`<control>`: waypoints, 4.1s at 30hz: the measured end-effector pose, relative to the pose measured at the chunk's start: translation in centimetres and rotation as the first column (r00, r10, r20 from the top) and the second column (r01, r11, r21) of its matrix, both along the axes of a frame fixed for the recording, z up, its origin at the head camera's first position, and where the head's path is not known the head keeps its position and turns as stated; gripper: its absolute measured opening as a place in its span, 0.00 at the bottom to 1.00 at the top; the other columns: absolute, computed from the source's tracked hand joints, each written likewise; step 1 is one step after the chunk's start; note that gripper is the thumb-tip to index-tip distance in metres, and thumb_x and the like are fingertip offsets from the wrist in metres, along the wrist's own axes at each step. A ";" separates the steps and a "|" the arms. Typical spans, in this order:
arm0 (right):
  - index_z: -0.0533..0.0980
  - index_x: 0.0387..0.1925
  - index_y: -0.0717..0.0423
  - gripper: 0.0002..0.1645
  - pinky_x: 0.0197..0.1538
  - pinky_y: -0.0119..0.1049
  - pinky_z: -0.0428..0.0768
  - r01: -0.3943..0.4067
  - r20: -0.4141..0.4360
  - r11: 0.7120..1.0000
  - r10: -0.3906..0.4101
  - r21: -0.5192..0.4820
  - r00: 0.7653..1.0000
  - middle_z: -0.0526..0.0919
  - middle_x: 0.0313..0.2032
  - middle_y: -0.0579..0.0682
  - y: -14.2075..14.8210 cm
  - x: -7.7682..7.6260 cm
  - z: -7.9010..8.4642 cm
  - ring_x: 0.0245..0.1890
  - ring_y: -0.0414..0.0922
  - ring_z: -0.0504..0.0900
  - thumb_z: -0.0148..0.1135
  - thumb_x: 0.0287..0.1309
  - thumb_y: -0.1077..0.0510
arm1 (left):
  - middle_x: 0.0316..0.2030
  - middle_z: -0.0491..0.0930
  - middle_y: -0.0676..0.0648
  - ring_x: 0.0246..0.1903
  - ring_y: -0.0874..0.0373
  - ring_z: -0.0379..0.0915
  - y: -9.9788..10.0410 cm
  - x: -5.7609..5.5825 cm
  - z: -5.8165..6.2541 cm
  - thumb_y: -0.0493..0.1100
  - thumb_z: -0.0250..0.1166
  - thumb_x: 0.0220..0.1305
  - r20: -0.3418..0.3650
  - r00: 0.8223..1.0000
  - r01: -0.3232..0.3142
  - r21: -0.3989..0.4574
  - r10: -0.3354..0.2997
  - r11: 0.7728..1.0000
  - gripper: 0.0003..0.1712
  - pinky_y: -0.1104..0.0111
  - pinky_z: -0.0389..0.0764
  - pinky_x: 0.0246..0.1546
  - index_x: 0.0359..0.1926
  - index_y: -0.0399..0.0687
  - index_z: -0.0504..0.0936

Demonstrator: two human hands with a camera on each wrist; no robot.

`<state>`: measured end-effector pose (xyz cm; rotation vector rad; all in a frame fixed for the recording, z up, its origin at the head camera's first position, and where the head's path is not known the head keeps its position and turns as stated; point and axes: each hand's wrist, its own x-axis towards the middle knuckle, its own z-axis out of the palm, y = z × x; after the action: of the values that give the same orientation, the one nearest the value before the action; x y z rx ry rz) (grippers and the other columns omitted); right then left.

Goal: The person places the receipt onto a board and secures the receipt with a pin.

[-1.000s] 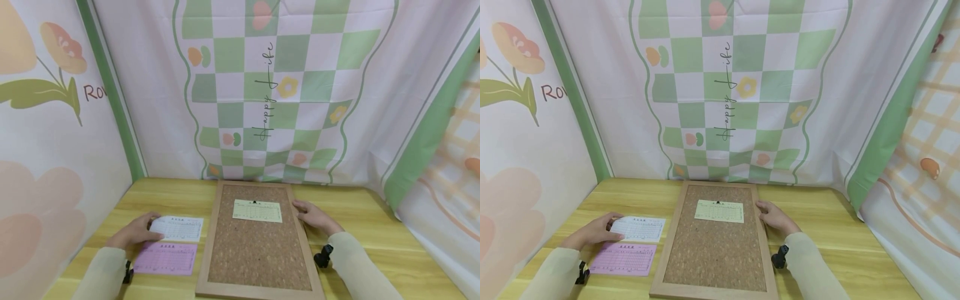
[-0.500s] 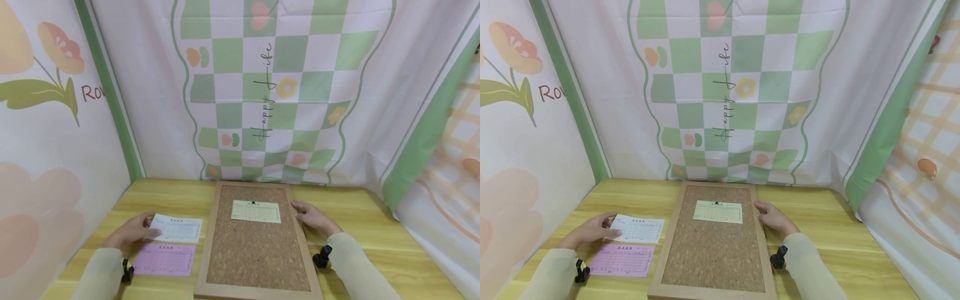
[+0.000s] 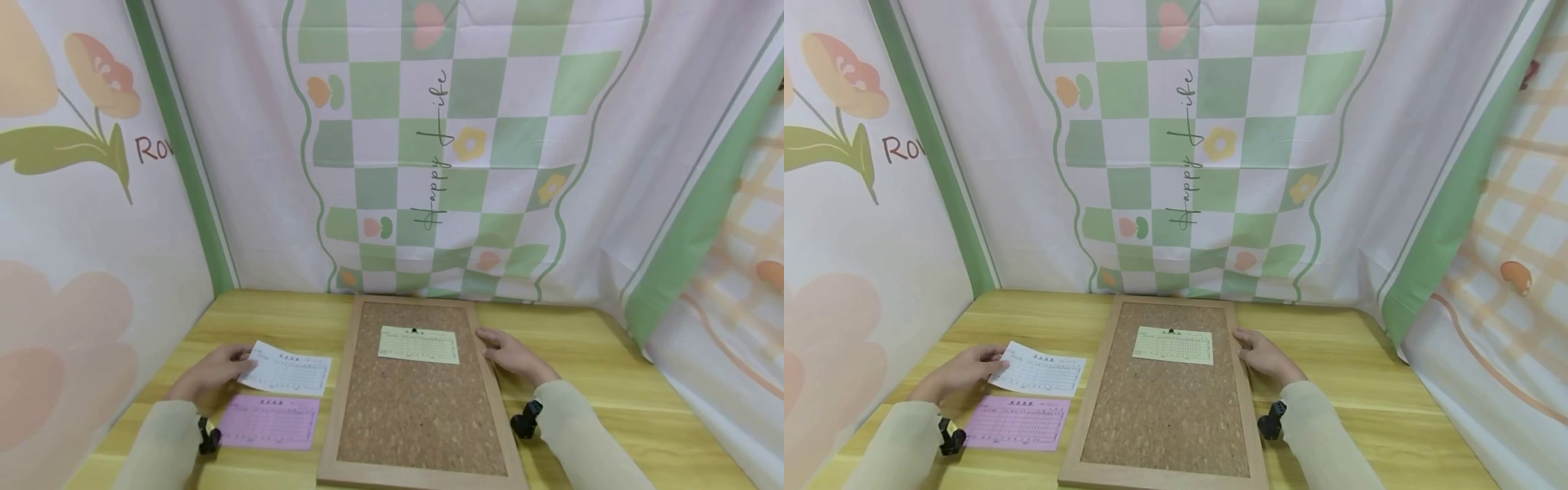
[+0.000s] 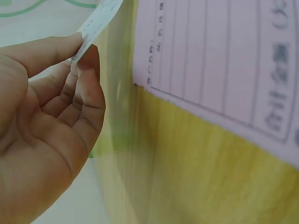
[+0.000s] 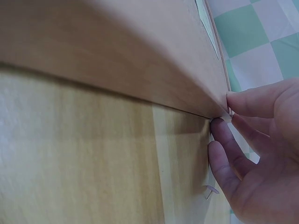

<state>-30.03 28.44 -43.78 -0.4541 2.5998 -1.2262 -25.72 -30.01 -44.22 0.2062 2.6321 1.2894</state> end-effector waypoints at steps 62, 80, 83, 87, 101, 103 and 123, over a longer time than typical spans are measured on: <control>0.58 0.70 0.78 0.31 0.67 0.64 0.59 0.061 -0.023 0.998 -0.061 0.003 0.998 0.58 0.69 0.75 -0.5 -0.4 0.1 0.70 0.72 0.52 0.51 0.72 0.66 | 0.57 0.77 0.38 0.60 0.45 0.71 0.5 -0.2 0.1 0.51 0.57 0.76 0.065 0.998 -0.046 0.310 0.027 0.950 0.36 0.46 0.61 0.67 0.69 0.27 0.62; 0.62 0.68 0.76 0.30 0.63 0.62 0.68 0.059 -0.046 0.998 -0.058 0.003 0.997 0.63 0.67 0.74 -0.5 -0.1 0.4 0.68 0.72 0.59 0.53 0.73 0.60 | 0.59 0.75 0.37 0.61 0.45 0.70 2.0 -0.5 0.1 0.50 0.57 0.75 0.087 0.996 -0.038 0.366 0.007 0.930 0.36 0.50 0.63 0.67 0.70 0.26 0.60; 0.63 0.67 0.76 0.30 0.61 0.60 0.71 0.060 -0.059 0.998 -0.059 0.009 0.996 0.65 0.66 0.74 -0.7 0.0 0.5 0.66 0.71 0.63 0.53 0.73 0.60 | 0.58 0.76 0.38 0.61 0.46 0.71 2.4 -0.6 0.0 0.50 0.57 0.75 0.091 0.996 -0.034 0.363 0.000 0.931 0.36 0.49 0.62 0.67 0.70 0.27 0.61; 0.63 0.68 0.75 0.29 0.57 0.56 0.76 0.068 -0.053 0.998 -0.069 -0.015 0.996 0.67 0.65 0.73 -1.0 0.1 0.7 0.63 0.69 0.69 0.52 0.72 0.62 | 0.57 0.77 0.39 0.59 0.47 0.73 2.8 -0.7 -0.2 0.50 0.57 0.75 0.085 0.996 -0.016 0.368 -0.017 0.930 0.35 0.50 0.65 0.66 0.70 0.27 0.61; 0.65 0.66 0.75 0.26 0.56 0.56 0.76 0.026 -0.085 1.000 -0.026 -0.004 0.996 0.72 0.61 0.72 -2.2 0.7 2.0 0.61 0.67 0.72 0.51 0.73 0.64 | 0.55 0.79 0.39 0.55 0.51 0.76 4.2 -1.1 -0.9 0.45 0.57 0.75 0.062 0.997 0.020 0.418 -0.051 0.908 0.32 0.59 0.73 0.60 0.68 0.25 0.63; 0.66 0.65 0.75 0.25 0.56 0.56 0.76 0.023 -0.088 1.000 -0.024 -0.003 0.996 0.72 0.61 0.72 -2.3 0.8 2.1 0.61 0.68 0.72 0.51 0.73 0.63 | 0.55 0.78 0.39 0.55 0.50 0.76 4.5 -1.3 -1.1 0.45 0.57 0.75 0.062 0.997 0.012 0.419 -0.042 0.908 0.33 0.57 0.73 0.60 0.68 0.24 0.62; 0.69 0.64 0.70 0.25 0.50 0.51 0.79 0.039 -0.079 0.999 -0.038 0.008 0.996 0.75 0.58 0.66 -3.7 1.0 2.1 0.54 0.59 0.77 0.54 0.71 0.61 | 0.57 0.77 0.40 0.58 0.47 0.73 7.7 -1.2 -0.6 0.49 0.59 0.74 0.088 0.996 -0.016 0.374 -0.019 0.927 0.35 0.48 0.67 0.64 0.70 0.29 0.63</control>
<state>-29.00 24.74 -41.66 -0.4618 2.6913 -1.2316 -26.90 -22.33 -44.79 0.2005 2.2882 1.7498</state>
